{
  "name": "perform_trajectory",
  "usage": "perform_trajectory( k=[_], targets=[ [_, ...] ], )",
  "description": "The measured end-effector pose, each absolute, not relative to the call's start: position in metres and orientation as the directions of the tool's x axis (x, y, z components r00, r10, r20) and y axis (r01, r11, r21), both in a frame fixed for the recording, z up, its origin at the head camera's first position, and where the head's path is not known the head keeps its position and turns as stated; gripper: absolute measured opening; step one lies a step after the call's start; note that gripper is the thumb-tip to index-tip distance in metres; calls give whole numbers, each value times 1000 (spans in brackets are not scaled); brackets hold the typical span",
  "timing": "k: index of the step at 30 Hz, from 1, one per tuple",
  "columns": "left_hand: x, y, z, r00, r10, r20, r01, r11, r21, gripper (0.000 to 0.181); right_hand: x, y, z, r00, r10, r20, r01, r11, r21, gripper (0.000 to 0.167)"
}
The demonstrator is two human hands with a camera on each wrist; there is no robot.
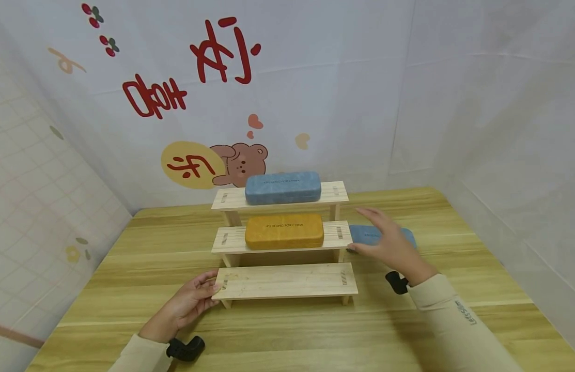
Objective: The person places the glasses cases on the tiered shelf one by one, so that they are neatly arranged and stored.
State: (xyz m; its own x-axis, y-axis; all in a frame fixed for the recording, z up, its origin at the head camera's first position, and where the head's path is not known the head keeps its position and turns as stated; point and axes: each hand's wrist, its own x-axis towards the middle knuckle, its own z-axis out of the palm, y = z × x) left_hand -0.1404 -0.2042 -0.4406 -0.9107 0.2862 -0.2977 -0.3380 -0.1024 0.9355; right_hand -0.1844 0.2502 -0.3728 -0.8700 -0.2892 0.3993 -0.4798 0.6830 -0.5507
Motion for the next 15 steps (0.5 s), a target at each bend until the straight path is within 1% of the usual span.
perform_trajectory(
  k=[5,15],
  targets=[
    [-140,-204,-440,-911,279,-304,-342,-98,935,61,-187,272,-382,-902,-252,351,-415,730,-544,82],
    [-141,-204,-440,-909,282,-307,-347,-107,932,61,-196,307,-399,-940,-219,261,-332,764,-554,88]
  ],
)
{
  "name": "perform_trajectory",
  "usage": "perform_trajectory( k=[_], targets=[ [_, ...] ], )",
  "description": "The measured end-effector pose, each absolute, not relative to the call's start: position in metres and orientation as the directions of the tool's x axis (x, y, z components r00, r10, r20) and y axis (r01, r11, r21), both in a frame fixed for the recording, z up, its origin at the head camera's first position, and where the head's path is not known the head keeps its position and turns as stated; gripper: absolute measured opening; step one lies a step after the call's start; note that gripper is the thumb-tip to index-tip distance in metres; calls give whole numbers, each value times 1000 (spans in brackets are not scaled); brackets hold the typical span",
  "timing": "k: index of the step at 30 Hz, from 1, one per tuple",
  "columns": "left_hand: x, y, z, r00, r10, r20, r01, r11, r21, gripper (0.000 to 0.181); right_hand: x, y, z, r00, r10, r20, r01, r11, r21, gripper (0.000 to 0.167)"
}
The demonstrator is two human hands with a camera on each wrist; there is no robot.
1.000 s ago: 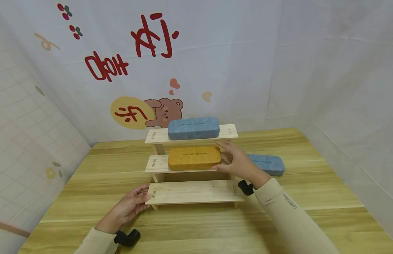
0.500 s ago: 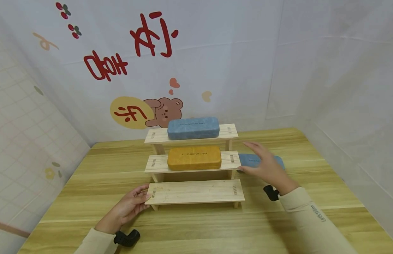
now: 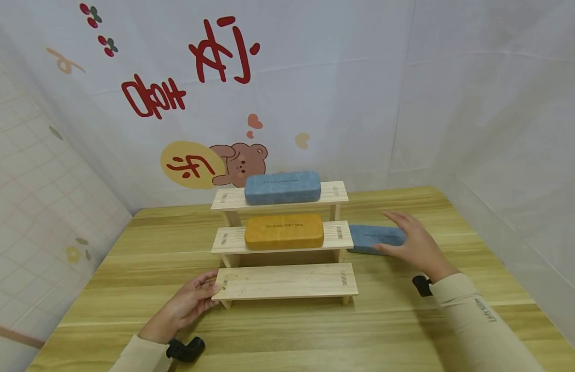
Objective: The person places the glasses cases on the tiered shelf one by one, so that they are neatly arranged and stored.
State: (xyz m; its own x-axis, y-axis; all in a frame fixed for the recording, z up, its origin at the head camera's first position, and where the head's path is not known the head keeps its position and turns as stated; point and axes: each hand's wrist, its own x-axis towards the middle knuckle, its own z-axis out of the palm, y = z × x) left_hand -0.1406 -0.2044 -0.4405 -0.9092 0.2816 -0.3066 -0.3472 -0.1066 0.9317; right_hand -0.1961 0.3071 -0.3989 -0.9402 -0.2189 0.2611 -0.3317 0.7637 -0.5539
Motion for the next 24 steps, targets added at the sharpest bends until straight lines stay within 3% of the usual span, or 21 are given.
perform_trajectory(
  k=[24],
  targets=[
    [-141,-204,-441,-908,283,-309,-350,-105,931,62,-216,354,-423,-977,-212,-10,-156,750,-642,98]
  ],
)
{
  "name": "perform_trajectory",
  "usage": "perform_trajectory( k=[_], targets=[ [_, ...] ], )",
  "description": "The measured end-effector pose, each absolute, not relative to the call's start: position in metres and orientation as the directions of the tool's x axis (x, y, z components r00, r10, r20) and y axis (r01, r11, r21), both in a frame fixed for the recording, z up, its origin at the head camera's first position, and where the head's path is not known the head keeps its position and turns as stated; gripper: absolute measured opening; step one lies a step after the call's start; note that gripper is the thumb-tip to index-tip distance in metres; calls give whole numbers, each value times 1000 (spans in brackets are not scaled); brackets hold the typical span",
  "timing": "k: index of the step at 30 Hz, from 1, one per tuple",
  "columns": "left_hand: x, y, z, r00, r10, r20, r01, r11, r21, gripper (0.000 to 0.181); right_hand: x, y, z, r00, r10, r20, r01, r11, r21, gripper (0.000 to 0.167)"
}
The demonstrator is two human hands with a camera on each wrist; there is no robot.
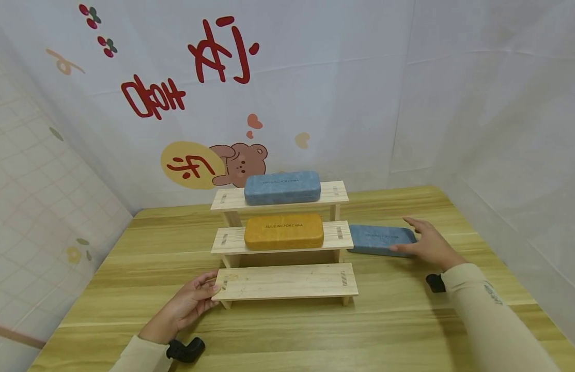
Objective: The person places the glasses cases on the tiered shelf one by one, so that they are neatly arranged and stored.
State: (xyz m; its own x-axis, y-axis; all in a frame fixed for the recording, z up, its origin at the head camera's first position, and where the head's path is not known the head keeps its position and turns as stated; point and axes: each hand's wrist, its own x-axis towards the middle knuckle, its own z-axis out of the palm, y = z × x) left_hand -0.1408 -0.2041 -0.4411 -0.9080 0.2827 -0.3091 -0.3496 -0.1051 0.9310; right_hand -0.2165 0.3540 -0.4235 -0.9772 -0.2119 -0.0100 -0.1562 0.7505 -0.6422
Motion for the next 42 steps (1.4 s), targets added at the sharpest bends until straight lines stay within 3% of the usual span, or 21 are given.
perform_trajectory(
  k=[18,42],
  targets=[
    [-140,-204,-441,-905,300,-303,-348,-110,931,62,-223,367,-432,-955,-234,-185,-52,741,-670,97],
    [-140,-204,-440,-908,279,-312,-351,-102,931,63,-227,365,-436,-968,-193,-160,-28,720,-694,95]
  ],
)
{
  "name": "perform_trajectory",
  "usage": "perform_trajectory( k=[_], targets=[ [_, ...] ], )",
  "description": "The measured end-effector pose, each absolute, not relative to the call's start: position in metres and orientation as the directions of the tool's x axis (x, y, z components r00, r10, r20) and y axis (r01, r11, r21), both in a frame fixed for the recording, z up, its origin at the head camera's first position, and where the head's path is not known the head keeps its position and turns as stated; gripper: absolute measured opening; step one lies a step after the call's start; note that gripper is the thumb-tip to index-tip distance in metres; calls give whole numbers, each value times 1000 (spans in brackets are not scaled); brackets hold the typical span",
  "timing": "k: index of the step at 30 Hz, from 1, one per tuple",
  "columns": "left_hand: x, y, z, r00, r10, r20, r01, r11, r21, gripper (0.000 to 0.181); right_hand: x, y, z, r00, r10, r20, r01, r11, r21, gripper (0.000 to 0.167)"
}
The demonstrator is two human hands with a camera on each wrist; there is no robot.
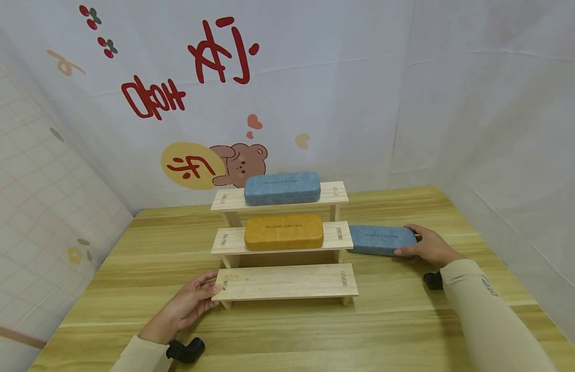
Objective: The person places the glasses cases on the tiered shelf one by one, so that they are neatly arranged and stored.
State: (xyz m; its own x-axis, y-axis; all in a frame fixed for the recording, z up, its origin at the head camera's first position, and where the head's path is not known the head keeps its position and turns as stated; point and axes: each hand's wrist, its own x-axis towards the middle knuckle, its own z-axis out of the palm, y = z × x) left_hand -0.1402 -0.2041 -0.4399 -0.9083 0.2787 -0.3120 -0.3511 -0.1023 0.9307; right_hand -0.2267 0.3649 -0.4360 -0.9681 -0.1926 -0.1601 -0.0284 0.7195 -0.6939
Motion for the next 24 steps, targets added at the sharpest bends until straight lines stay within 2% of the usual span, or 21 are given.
perform_trajectory(
  k=[12,24],
  targets=[
    [-141,-205,-441,-908,282,-309,-347,-97,933,63,-221,363,-433,-973,-186,-133,-25,664,-747,93],
    [-141,-205,-441,-907,282,-312,-347,-82,934,64,-213,364,-429,-987,-114,-114,9,667,-745,94]
  ],
)
